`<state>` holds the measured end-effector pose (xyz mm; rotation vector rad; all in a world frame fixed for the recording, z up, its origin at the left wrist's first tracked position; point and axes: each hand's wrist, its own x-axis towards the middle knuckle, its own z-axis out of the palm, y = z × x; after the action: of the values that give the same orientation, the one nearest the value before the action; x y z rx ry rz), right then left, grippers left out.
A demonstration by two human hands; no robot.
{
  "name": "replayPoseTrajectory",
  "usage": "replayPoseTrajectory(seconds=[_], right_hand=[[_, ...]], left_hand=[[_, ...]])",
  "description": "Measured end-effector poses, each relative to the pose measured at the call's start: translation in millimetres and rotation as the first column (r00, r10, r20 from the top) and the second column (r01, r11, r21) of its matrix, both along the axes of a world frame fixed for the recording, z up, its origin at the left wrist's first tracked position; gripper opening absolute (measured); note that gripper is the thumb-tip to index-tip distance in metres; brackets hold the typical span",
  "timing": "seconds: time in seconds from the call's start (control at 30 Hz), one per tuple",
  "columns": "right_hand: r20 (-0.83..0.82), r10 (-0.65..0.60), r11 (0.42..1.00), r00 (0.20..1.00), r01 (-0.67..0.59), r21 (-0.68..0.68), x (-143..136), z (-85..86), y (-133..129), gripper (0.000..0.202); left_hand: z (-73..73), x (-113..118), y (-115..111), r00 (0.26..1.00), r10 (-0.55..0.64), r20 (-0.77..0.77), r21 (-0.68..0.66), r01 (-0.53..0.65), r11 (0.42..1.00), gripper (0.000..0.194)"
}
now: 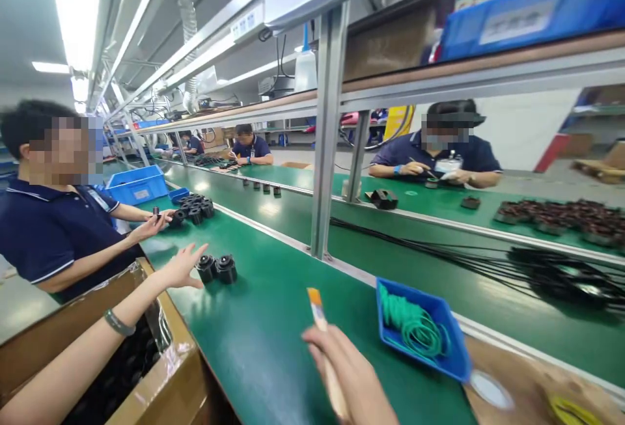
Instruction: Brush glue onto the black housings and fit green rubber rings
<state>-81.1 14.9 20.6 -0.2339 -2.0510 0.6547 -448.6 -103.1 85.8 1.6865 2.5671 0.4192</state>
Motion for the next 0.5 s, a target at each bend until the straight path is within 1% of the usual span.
replayPoseTrajectory(seconds=[0.03, 0.07, 0.1, 0.13, 0.17, 0.2, 0.23, 0.27, 0.3, 0.33, 0.37, 0.43, 0.5], right_hand=[[0.012, 0.042, 0.999, 0.999, -0.042, 0.006, -39.3, -0.3, 9.9, 0.013], [0.032, 0.082, 0.997, 0.996, -0.082, 0.002, -79.2, -1.3, 18.3, 0.011], [0.059, 0.112, 0.993, 0.992, -0.11, -0.036, -118.1, -3.1, 25.1, 0.007], [0.094, 0.15, 0.986, 0.984, -0.142, -0.084, -154.5, -5.6, 30.2, 0.011], [0.124, 0.174, 0.982, 0.977, -0.163, -0.098, -186.6, -8.8, 33.7, 0.022], [0.146, 0.19, 0.979, 0.971, -0.176, -0.105, -213.0, -12.3, 35.9, 0.031], [0.17, 0.202, 0.976, 0.965, -0.183, -0.117, -232.4, -15.9, 37.1, 0.037], [0.192, 0.2, 0.976, 0.961, -0.178, -0.126, -244.1, -19.5, 37.7, 0.04], [0.214, 0.189, 0.977, 0.958, -0.163, -0.136, -247.9, -22.7, 37.9, 0.041], [0.236, 0.172, 0.98, 0.956, -0.141, -0.143, -244.1, -25.6, 37.6, 0.041], [0.258, 0.149, 0.982, 0.955, -0.113, -0.148, -233.7, -28.1, 36.7, 0.041], [0.302, 0.095, 0.987, 0.949, -0.051, -0.15, -198.1, -32.2, 32.2, 0.043], [0.341, 0.03, 0.988, 0.94, 0.024, -0.151, -151.8, -34.9, 25.0, 0.044]], left_hand=[[-5.6, -15.4, -4.0, 1.0, 0.012, 0.0, -0.011, -0.012, 1.0, 0.102], [-12.5, -26.1, -5.3, 1.0, 0.009, 0.004, -0.021, -0.009, 1.0, 0.1], [-20.0, -32.9, -4.3, 1.0, -0.002, 0.008, -0.029, 0.003, 1.0, 0.097], [-27.3, -36.6, -1.4, 1.0, -0.014, 0.009, -0.033, 0.014, 0.999, 0.094], [-34.0, -37.9, 2.7, 1.0, -0.021, 0.007, -0.035, 0.021, 0.999, 0.091], [-39.7, -37.1, 7.4, 1.0, -0.023, 0.0, -0.036, 0.023, 0.999, 0.088], [-44.4, -34.5, 12.1, 1.0, -0.02, -0.01, -0.038, 0.019, 0.999, 0.084], [-48.2, -29.9, 16.6, 1.0, -0.015, -0.022, -0.04, 0.015, 0.999, 0.079], [-51.3, -23.1, 20.7, 0.999, -0.014, -0.033, -0.044, 0.013, 0.999, 0.074], [-54.1, -14.0, 24.4, 0.999, -0.021, -0.042, -0.047, 0.019, 0.999, 0.069], [-56.7, -2.2, 27.9, 0.998, -0.038, -0.046, -0.05, 0.035, 0.998, 0.066], [-61.8, 28.4, 34.5, 0.995, -0.084, -0.058, -0.057, 0.08, 0.995, 0.062], [-66.0, 66.4, 41.0, 0.988, -0.134, -0.082, -0.083, 0.127, 0.988, 0.062]])
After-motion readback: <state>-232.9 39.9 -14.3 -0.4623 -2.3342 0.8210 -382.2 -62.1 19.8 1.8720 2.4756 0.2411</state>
